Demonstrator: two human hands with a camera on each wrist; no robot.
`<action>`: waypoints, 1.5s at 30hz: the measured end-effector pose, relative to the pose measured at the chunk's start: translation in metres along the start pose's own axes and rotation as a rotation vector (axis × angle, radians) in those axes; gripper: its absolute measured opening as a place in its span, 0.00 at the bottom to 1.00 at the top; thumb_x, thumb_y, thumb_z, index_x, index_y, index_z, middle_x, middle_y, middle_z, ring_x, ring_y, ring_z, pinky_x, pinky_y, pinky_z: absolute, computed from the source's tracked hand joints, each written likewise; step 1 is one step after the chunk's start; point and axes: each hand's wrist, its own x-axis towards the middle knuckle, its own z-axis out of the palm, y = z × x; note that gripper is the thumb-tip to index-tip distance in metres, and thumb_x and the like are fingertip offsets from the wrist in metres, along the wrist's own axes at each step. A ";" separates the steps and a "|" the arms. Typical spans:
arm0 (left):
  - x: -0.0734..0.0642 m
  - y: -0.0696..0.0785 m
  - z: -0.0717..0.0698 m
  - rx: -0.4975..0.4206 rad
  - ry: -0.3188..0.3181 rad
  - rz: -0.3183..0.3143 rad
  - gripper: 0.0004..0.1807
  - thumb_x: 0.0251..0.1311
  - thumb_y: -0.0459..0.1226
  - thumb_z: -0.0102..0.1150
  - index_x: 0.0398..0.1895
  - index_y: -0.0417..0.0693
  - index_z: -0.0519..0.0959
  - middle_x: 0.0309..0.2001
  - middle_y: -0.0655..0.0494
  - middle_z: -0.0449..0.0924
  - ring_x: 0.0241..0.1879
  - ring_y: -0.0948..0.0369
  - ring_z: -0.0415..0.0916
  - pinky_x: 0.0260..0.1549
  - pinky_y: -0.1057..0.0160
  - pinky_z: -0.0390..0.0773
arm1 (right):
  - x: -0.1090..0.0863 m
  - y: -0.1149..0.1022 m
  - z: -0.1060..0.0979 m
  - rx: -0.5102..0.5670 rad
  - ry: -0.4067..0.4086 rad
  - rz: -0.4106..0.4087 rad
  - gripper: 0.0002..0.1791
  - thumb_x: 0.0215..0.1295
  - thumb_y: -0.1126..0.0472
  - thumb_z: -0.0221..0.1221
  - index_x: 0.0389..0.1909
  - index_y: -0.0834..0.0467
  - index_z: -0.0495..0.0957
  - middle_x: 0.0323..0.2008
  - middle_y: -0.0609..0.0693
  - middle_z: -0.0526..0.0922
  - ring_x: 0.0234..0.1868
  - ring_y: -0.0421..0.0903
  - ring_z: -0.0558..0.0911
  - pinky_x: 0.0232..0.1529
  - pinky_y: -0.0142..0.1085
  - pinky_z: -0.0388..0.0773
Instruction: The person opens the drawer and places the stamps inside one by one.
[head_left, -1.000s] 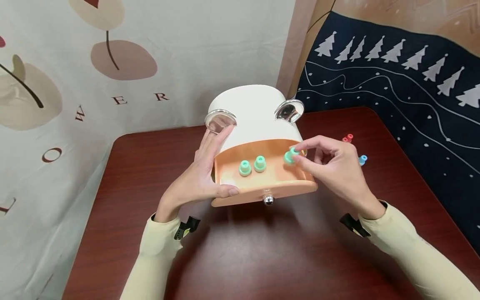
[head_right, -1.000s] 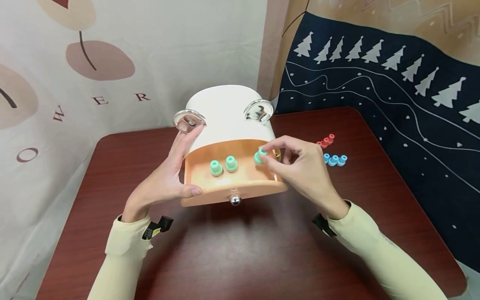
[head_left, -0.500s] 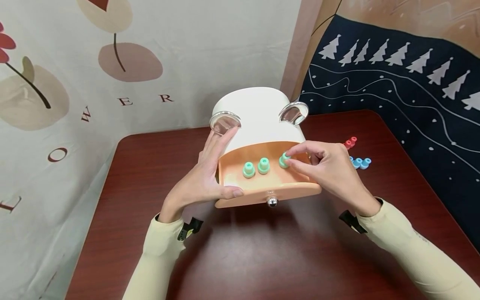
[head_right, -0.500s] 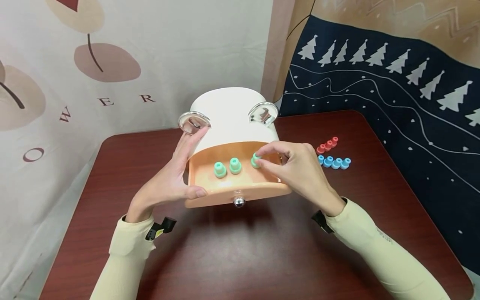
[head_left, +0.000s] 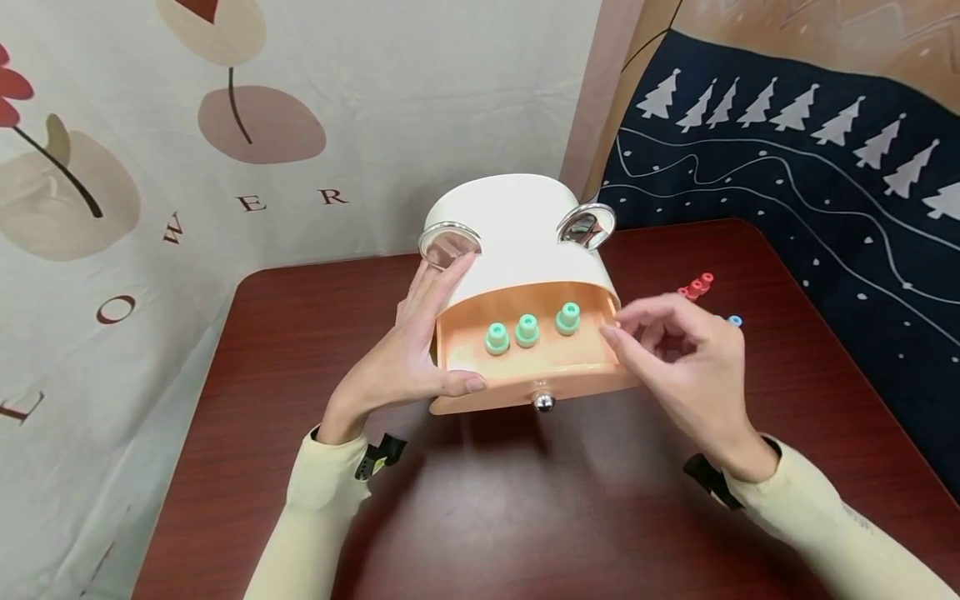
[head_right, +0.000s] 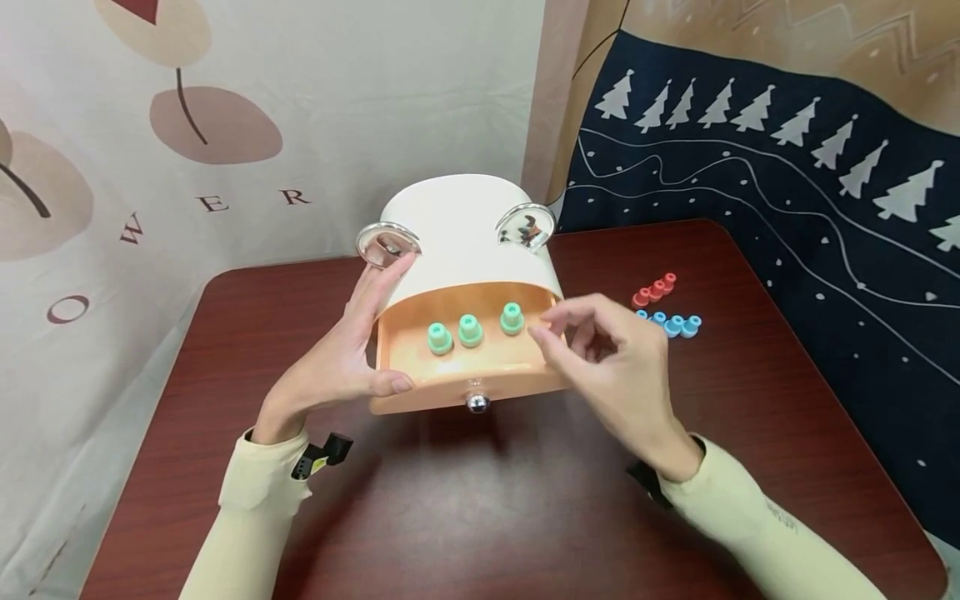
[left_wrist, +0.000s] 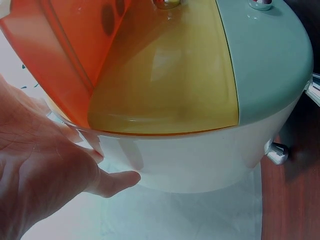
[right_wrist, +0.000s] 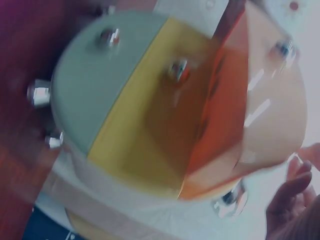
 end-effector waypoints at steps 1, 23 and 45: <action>0.000 0.000 0.000 0.004 0.002 0.006 0.70 0.51 0.84 0.57 0.91 0.61 0.47 0.86 0.59 0.47 0.86 0.56 0.22 0.73 0.22 0.35 | -0.006 -0.003 0.001 0.035 0.022 -0.023 0.12 0.58 0.74 0.77 0.41 0.64 0.90 0.27 0.48 0.85 0.23 0.37 0.74 0.22 0.25 0.70; 0.002 -0.007 0.003 0.003 0.053 0.040 0.70 0.52 0.84 0.56 0.91 0.57 0.49 0.86 0.60 0.53 0.86 0.55 0.26 0.73 0.27 0.38 | -0.079 -0.012 0.061 0.475 -0.055 0.280 0.13 0.64 0.82 0.69 0.48 0.70 0.87 0.38 0.60 0.92 0.32 0.51 0.93 0.26 0.36 0.86; 0.006 -0.009 0.011 -0.063 0.201 0.016 0.41 0.76 0.66 0.54 0.84 0.60 0.67 0.80 0.62 0.63 0.81 0.61 0.50 0.65 0.36 0.51 | -0.047 -0.005 0.082 0.599 0.023 0.422 0.10 0.72 0.75 0.67 0.51 0.73 0.85 0.45 0.64 0.91 0.42 0.55 0.93 0.29 0.39 0.87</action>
